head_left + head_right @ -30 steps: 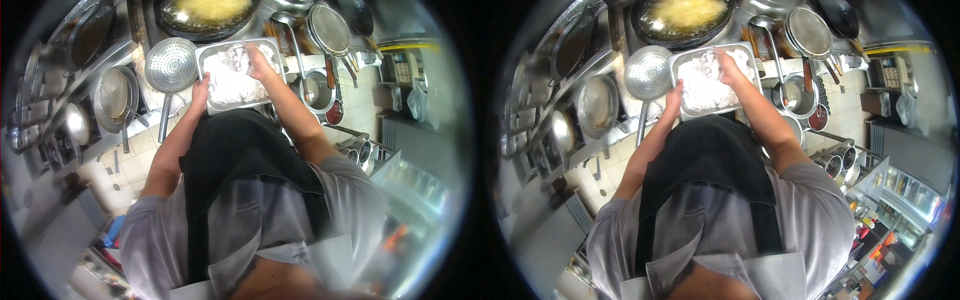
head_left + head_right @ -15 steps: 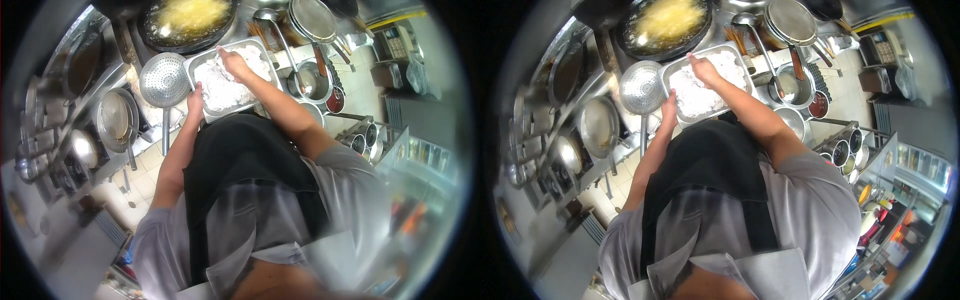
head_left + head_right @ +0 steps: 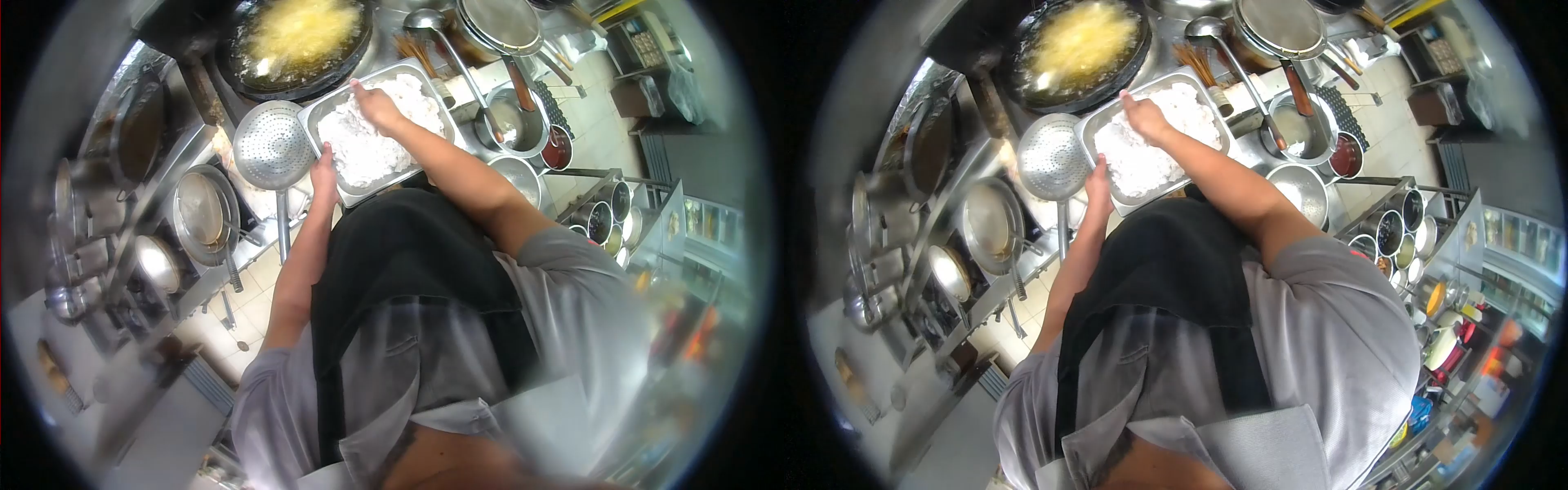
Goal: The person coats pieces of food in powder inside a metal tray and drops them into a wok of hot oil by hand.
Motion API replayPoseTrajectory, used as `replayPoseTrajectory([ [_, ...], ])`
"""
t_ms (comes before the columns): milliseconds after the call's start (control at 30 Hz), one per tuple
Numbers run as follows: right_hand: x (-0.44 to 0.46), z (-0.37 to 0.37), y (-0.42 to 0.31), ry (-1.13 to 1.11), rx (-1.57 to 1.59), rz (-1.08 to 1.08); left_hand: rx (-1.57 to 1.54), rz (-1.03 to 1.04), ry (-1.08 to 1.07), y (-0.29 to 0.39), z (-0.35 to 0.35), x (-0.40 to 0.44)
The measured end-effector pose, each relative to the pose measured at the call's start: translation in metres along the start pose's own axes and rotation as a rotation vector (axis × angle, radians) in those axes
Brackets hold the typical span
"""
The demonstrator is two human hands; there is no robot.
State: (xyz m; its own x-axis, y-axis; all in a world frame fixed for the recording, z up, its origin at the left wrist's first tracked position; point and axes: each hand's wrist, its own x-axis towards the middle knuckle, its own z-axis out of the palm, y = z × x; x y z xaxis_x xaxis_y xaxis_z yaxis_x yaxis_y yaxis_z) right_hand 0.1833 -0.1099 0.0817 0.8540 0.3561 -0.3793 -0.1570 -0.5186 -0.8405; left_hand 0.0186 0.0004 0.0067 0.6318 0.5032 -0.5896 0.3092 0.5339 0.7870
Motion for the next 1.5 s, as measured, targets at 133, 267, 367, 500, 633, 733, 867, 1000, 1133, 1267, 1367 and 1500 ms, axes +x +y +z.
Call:
replayPoseTrajectory([
  [133, 0.003, -0.019, -0.004, -0.193, 0.318, 0.184, 0.012, -0.003, 0.017, 0.002, 0.002, -0.002],
  [267, 0.007, -0.029, 0.0, -0.351, 0.344, -0.03, 0.054, 0.006, 0.009, 0.011, 0.006, -0.009],
  [367, -0.01, -0.039, -0.027, -0.363, 0.369, -0.026, 0.046, 0.004, -0.003, 0.003, 0.002, -0.002],
  [500, -0.008, -0.04, -0.032, -0.359, 0.281, -0.072, 0.036, 0.074, -0.019, -0.006, 0.0, 0.003],
  [633, 0.004, -0.048, -0.044, -0.351, 0.328, -0.124, 0.015, 0.07, -0.037, -0.015, -0.005, 0.013],
  [733, 0.043, -0.053, -0.048, -0.307, 0.274, -0.261, -0.009, 0.032, -0.06, -0.003, -0.002, 0.0],
  [867, 0.079, -0.062, -0.087, 0.093, -0.327, -0.484, -0.002, 0.007, -0.041, 0.004, 0.003, -0.007],
  [1000, 0.135, -0.054, -0.101, 0.152, -0.576, -0.374, -0.017, 0.023, -0.041, 0.001, 0.003, -0.002],
  [1133, 0.158, -0.033, -0.099, 0.087, -0.783, -0.521, 0.017, 0.0, -0.036, 0.001, 0.0, -0.004],
  [1267, 0.162, 0.002, -0.1, -0.026, -0.833, -0.661, 0.002, -0.016, -0.018, 0.0, 0.0, -0.002],
  [1367, 0.16, 0.027, -0.111, -0.128, -0.897, -0.778, 0.031, -0.005, 0.0, -0.004, -0.001, 0.001],
  [1500, 0.149, 0.047, -0.14, -0.033, -0.663, -0.869, 0.097, 0.034, 0.099, -0.015, -0.002, 0.012],
])
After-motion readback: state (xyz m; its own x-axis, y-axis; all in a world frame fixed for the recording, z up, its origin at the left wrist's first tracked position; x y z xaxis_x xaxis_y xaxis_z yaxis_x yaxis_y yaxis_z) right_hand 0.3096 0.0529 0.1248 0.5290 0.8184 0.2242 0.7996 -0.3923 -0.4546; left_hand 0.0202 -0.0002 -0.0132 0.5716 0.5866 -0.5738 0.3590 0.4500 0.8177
